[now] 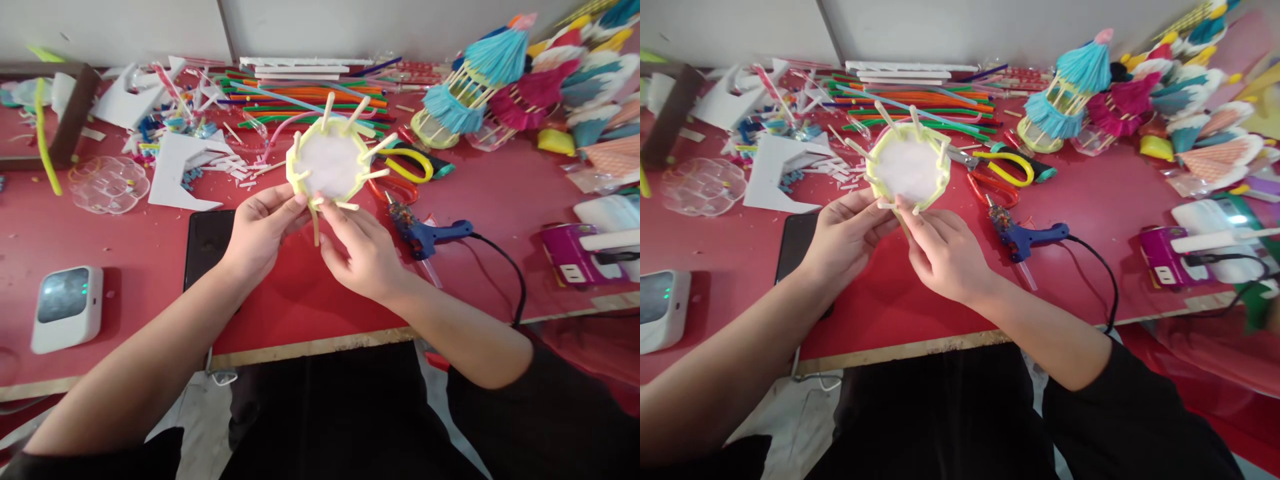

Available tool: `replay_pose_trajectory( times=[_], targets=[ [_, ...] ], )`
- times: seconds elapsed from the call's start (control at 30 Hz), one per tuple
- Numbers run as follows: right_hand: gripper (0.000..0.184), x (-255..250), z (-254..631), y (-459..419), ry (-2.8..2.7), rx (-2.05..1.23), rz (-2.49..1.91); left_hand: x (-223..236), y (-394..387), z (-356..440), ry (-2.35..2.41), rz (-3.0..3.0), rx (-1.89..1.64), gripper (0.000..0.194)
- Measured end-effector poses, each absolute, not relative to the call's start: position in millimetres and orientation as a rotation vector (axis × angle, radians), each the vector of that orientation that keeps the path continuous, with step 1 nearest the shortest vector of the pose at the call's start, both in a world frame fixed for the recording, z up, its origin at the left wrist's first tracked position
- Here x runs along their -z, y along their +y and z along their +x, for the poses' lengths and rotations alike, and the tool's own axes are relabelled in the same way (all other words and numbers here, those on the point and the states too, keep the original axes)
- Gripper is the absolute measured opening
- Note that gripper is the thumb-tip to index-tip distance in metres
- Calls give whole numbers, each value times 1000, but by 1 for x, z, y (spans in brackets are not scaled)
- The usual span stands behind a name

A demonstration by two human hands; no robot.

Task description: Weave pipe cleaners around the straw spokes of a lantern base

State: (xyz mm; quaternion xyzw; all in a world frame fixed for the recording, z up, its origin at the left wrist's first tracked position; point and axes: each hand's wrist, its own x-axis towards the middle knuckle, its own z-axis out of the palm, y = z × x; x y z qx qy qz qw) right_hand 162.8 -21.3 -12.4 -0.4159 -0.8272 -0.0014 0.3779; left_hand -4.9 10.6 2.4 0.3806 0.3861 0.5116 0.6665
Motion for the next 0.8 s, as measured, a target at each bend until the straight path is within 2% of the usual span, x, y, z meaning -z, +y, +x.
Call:
replay_pose_trajectory(
  times=[0.23,0.37,0.5,0.6,0.8],
  targets=[
    [41,-4,191,-29,-2209,2,-883,-2,15,-8,993,851,-1225,19],
    [41,-12,239,-36,-2053,175,-1267,-4,14,-8,1016,883,-1229,20],
    [53,7,299,-43,-2114,188,-1608,-5,11,-9,1048,942,-1256,21],
    [58,27,326,-54,-2120,167,-1553,-3,12,-12,1030,947,-1292,19],
    [51,41,347,-70,-2038,161,-1558,-3,14,-13,1026,912,-1313,18]
  ],
)
